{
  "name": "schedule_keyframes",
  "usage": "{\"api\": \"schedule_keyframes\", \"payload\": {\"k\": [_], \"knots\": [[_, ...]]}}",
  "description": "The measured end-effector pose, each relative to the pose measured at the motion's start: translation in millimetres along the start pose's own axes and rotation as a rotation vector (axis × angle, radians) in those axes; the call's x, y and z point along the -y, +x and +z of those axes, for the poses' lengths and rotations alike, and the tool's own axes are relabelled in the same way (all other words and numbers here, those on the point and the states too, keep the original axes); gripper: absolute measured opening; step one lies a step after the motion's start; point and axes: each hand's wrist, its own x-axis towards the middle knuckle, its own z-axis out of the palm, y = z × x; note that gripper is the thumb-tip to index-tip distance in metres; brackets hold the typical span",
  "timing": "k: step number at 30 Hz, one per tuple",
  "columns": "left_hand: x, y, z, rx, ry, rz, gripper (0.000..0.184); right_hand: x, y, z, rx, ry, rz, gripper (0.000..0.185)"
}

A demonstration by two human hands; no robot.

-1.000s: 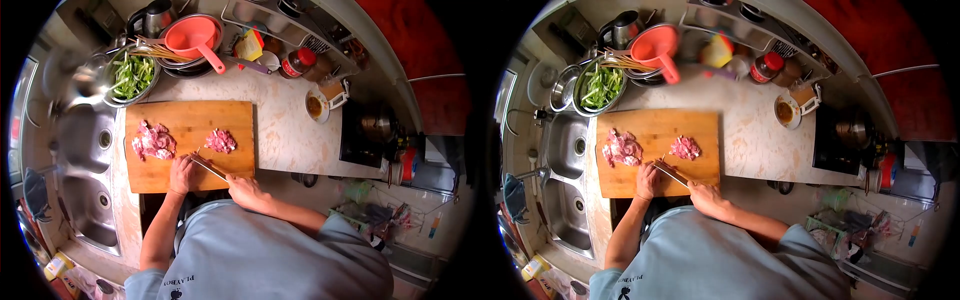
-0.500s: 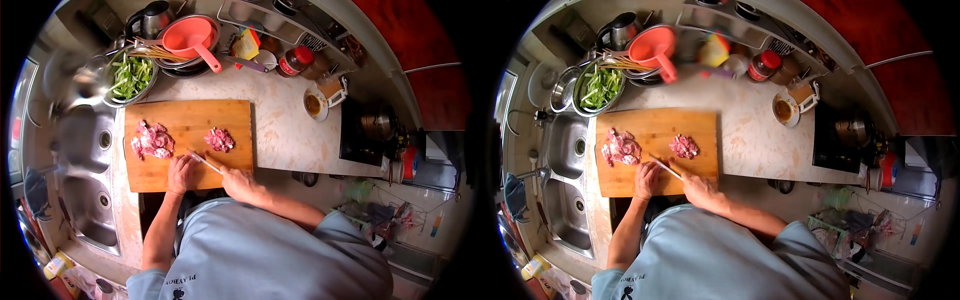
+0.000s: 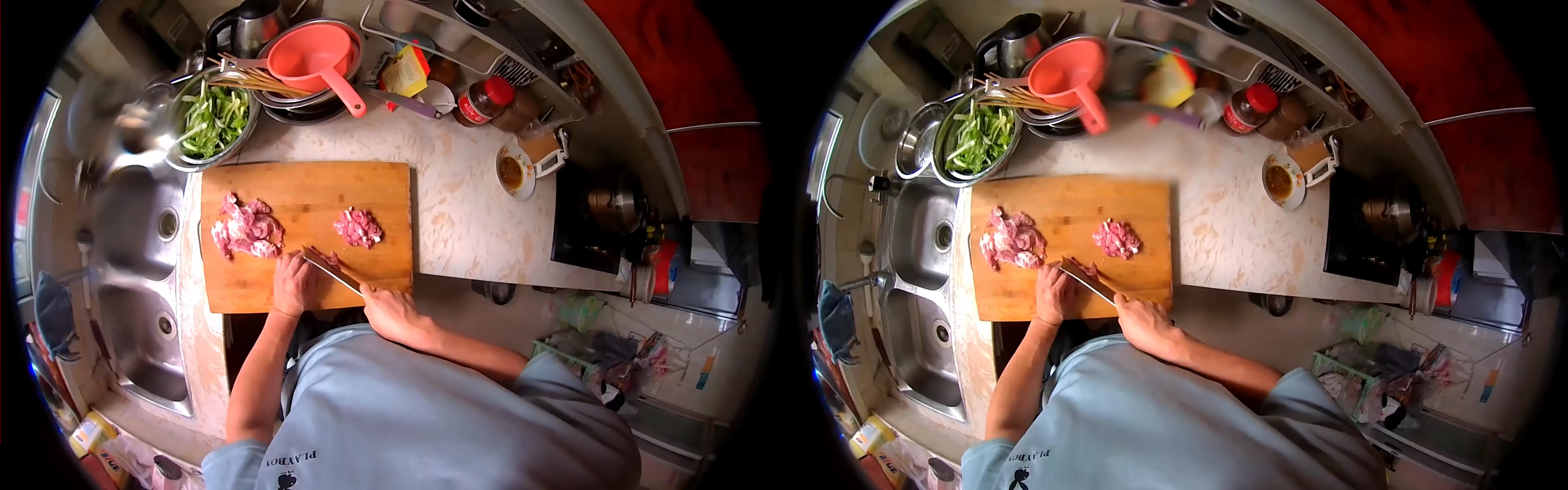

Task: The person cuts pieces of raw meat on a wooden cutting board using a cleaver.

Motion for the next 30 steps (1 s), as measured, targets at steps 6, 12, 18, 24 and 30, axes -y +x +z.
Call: {"api": "schedule_keyframes", "payload": {"k": [6, 12, 18, 24, 30], "knots": [[-0.6, 1.4, -0.3, 0.068, -0.021, -0.042, 0.018, -0.7, 14.8, 1.0, -0.056, -0.036, -0.079, 0.026], [-3.1, 3.4, -2.1, -0.001, -0.019, -0.017, 0.024, 3.0, 28.2, 0.2, -0.035, 0.001, -0.053, 0.029], [-6.0, 2.2, -3.9, -0.023, -0.024, 0.001, 0.030, -13.4, 40.5, -12.9, -0.042, 0.175, 0.047, 0.029], [-8.0, 1.1, -5.6, -0.038, -0.055, -0.021, 0.026, -4.6, 16.9, -16.8, -0.161, 0.066, -0.004, 0.036], [-3.3, -2.4, -5.0, 0.015, -0.016, -0.025, 0.020, 5.8, -10.8, -16.4, -0.032, -0.017, -0.048, 0.023]]}}
